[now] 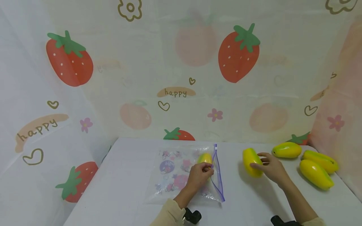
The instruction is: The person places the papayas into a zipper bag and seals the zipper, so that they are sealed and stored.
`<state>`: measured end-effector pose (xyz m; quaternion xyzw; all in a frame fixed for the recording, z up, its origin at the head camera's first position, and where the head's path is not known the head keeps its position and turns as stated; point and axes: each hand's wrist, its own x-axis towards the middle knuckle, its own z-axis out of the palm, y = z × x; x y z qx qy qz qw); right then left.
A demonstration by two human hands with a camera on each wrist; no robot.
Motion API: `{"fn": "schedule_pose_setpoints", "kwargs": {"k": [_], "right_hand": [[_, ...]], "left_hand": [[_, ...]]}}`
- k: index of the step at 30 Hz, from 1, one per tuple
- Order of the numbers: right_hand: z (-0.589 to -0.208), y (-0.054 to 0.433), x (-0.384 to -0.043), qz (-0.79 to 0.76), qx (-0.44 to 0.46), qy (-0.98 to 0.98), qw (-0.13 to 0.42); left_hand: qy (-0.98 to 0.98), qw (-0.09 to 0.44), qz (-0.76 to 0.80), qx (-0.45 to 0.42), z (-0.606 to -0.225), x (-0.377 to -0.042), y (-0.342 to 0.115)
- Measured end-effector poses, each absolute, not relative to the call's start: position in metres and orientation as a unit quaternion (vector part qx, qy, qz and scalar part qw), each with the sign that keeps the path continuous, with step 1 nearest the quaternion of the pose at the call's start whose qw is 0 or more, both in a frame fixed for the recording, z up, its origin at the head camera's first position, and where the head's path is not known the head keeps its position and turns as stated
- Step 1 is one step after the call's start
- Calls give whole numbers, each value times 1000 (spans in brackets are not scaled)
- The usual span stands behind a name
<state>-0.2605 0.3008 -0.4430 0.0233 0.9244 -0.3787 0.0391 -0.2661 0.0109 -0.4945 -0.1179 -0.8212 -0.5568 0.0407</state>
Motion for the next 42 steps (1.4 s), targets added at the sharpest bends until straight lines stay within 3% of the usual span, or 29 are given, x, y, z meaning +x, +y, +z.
{"fn": "schedule_pose_setpoints", "kwargs": {"k": [42], "right_hand": [[-453, 230, -268, -409, -31, 911, 42]], "left_hand": [[-822, 31, -558, -115, -493, -267, 11]]}}
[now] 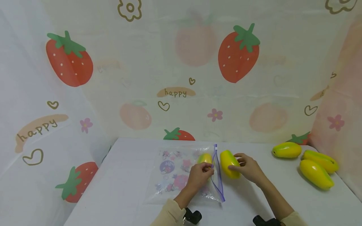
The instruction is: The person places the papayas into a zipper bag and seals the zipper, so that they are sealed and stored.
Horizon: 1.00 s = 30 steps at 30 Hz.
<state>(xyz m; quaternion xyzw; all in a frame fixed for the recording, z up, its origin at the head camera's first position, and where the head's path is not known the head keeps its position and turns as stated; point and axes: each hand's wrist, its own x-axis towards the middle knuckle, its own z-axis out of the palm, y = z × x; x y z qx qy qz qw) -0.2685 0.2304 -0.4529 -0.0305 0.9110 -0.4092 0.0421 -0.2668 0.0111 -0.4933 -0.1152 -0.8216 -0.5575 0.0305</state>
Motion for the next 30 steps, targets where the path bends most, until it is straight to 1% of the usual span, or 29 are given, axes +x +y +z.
{"fn": "schedule_pose_setpoints", "kwargs": {"k": [17, 22, 30], "right_hand": [[-461, 211, -270, -401, -67, 912, 47], [-465, 207, -270, -412, -59, 909, 40], [-474, 198, -268, -420, -39, 906, 30]], "left_hand": [[-828, 32, -547, -118, -489, -266, 13], [-833, 46, -537, -123, -490, -266, 14], [-830, 38, -543, -121, -488, -265, 14]]}}
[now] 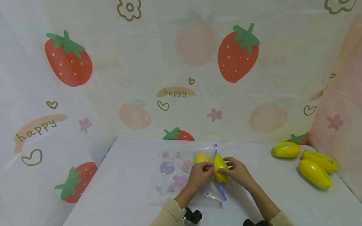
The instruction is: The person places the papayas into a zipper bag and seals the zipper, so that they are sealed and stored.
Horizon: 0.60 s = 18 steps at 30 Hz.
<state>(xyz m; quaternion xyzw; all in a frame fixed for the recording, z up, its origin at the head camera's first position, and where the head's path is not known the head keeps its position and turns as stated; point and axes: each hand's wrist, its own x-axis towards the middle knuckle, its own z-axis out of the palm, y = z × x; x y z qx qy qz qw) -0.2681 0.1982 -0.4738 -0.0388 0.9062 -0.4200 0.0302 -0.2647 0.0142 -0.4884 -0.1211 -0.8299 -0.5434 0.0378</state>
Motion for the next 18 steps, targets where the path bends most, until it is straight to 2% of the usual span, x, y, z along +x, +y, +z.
{"fn": "schedule_pose_setpoints", "kwargs": {"k": [4, 12, 18], "right_hand": [[-475, 199, -267, -439, -37, 897, 39], [-474, 204, -265, -504, -63, 857, 90], [-476, 199, -263, -524, -59, 845, 86]], "left_hand": [[-828, 37, -546, -122, -489, -266, 13], [-826, 37, -548, -127, -487, -265, 11], [-819, 53, -549, -155, -486, -264, 10]]}}
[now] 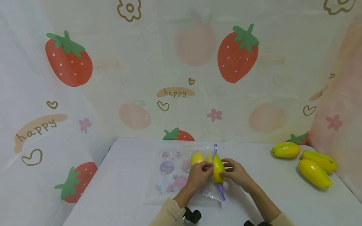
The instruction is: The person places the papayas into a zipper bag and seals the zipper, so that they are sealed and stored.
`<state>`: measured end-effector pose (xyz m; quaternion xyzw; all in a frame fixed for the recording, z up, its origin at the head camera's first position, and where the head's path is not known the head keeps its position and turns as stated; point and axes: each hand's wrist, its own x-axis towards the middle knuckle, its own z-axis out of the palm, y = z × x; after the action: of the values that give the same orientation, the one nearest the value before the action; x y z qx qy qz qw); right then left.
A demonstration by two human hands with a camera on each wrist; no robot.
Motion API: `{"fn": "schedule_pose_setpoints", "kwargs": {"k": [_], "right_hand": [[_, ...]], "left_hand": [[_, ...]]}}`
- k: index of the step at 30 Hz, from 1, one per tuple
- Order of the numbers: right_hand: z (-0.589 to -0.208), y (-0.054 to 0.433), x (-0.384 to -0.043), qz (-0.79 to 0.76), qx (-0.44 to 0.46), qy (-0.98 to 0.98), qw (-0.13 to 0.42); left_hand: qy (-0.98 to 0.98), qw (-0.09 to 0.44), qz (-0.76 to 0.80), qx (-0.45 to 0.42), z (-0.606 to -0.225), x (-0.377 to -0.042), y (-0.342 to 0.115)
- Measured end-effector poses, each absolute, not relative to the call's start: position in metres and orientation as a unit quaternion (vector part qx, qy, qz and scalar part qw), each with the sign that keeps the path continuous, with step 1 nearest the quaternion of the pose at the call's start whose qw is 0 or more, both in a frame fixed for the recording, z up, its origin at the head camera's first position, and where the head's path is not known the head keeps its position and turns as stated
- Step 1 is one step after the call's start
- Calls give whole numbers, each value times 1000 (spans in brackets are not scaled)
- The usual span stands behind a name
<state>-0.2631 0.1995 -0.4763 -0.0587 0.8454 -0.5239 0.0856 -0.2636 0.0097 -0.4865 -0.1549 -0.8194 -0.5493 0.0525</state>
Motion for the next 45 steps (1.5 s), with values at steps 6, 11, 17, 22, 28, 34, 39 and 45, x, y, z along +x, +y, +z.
{"fn": "schedule_pose_setpoints", "kwargs": {"k": [6, 11, 17, 22, 28, 34, 39, 45], "right_hand": [[-484, 190, -262, -529, -26, 846, 55], [-488, 187, -260, -528, -13, 848, 44], [-493, 189, -261, -546, -31, 835, 62], [-496, 187, -263, -549, -28, 834, 46], [-501, 179, -268, -570, -9, 821, 31], [-501, 174, -268, -588, 15, 808, 32], [-502, 171, -268, -593, 20, 805, 19], [-504, 169, -269, -594, -11, 804, 16]], "left_hand": [[-822, 30, -552, -139, -489, -264, 12], [-826, 26, -547, -135, -488, -264, 13], [-822, 24, -553, -130, -488, -263, 12], [-821, 29, -553, -137, -490, -265, 13], [-821, 38, -551, -147, -492, -267, 13], [-821, 33, -551, -146, -492, -268, 13], [-822, 42, -548, -148, -493, -268, 13], [-823, 36, -548, -146, -494, -267, 13]]}}
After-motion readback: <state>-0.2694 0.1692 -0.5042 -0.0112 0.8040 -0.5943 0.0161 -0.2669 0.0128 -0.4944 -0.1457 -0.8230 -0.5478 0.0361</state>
